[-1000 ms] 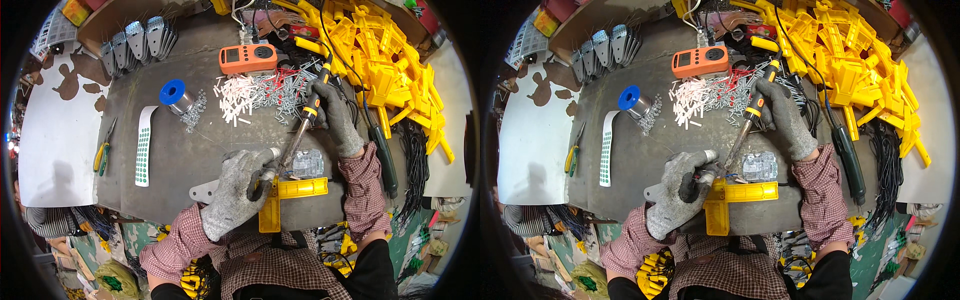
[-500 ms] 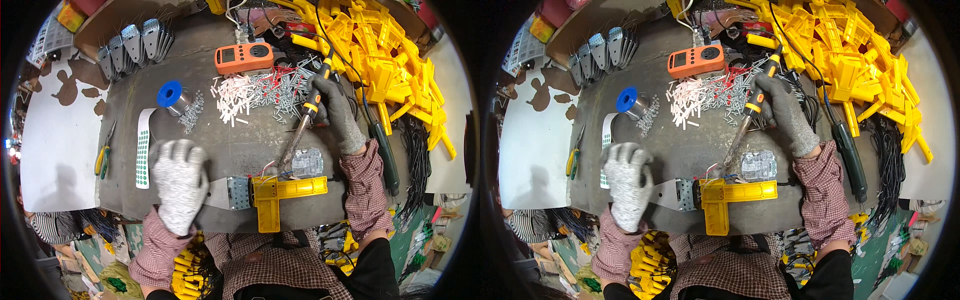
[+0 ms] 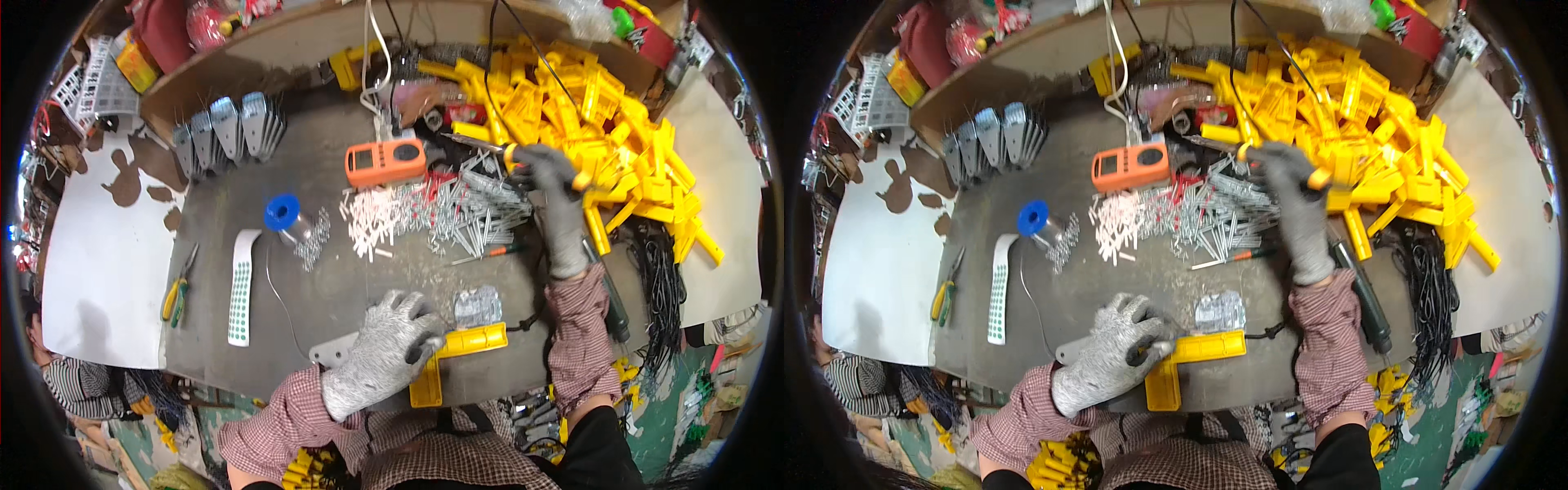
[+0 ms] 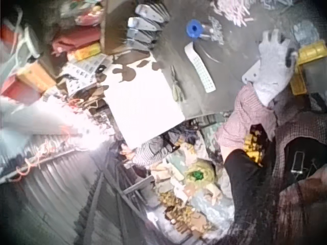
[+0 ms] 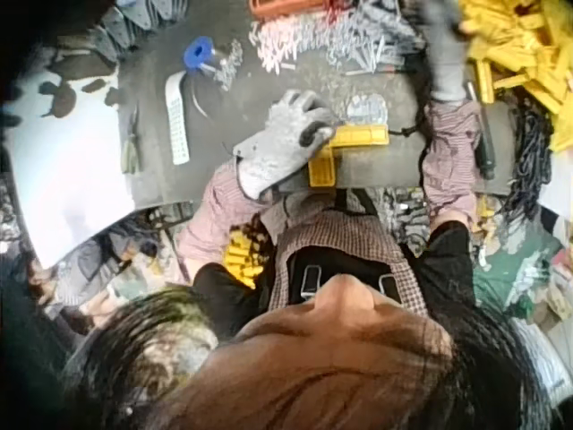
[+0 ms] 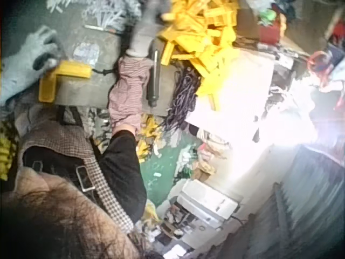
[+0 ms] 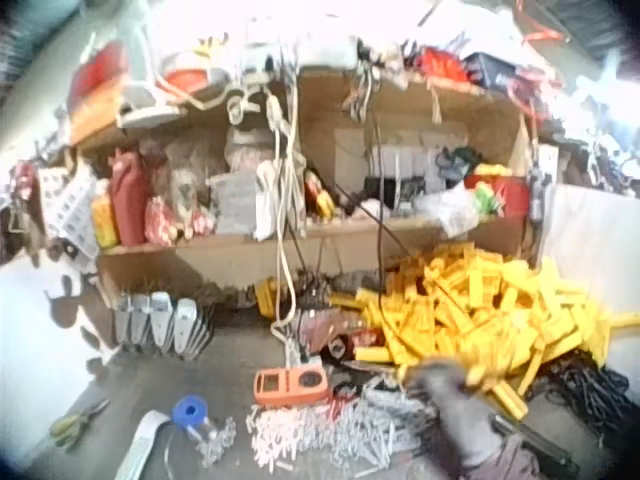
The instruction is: The person assembles plastic housings and metal brackets by soldering wires with a soldering iron, inserting wires into the housings, and securing components with screws using an electric screwdriver.
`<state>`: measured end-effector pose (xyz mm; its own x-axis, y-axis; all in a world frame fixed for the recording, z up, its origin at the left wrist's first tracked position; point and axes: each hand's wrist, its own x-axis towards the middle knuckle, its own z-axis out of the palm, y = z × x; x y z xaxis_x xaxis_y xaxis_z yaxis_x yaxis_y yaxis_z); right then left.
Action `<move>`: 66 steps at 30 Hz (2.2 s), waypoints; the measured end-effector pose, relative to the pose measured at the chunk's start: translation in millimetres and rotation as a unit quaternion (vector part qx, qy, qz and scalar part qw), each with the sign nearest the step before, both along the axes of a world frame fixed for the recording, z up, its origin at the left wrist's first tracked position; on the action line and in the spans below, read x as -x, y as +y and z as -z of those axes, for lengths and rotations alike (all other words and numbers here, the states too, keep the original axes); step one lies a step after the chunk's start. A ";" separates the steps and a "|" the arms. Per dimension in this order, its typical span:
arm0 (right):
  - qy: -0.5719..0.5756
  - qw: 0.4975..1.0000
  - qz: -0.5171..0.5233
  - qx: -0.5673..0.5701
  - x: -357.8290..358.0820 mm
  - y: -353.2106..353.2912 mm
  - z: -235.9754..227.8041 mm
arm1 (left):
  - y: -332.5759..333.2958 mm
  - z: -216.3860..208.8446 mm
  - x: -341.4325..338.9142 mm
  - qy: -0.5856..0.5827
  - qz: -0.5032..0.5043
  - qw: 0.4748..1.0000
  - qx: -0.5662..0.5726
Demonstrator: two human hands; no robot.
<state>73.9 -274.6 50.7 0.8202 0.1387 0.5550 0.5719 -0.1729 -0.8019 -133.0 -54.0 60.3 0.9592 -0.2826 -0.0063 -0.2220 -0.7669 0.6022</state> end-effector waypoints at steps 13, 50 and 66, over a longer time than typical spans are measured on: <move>-0.088 0.913 0.031 0.396 -71.2 95.2 7.6 | 3.1 -8.4 -8.8 -0.213 0.083 0.954 -0.195; -0.013 0.884 -0.176 0.434 120.6 19.3 5.9 | -9.9 63.9 41.5 -0.272 -0.004 0.958 -0.091; 0.038 0.928 -0.139 0.345 110.0 17.6 57.8 | -28.6 38.0 20.1 -0.125 -0.062 0.987 -0.074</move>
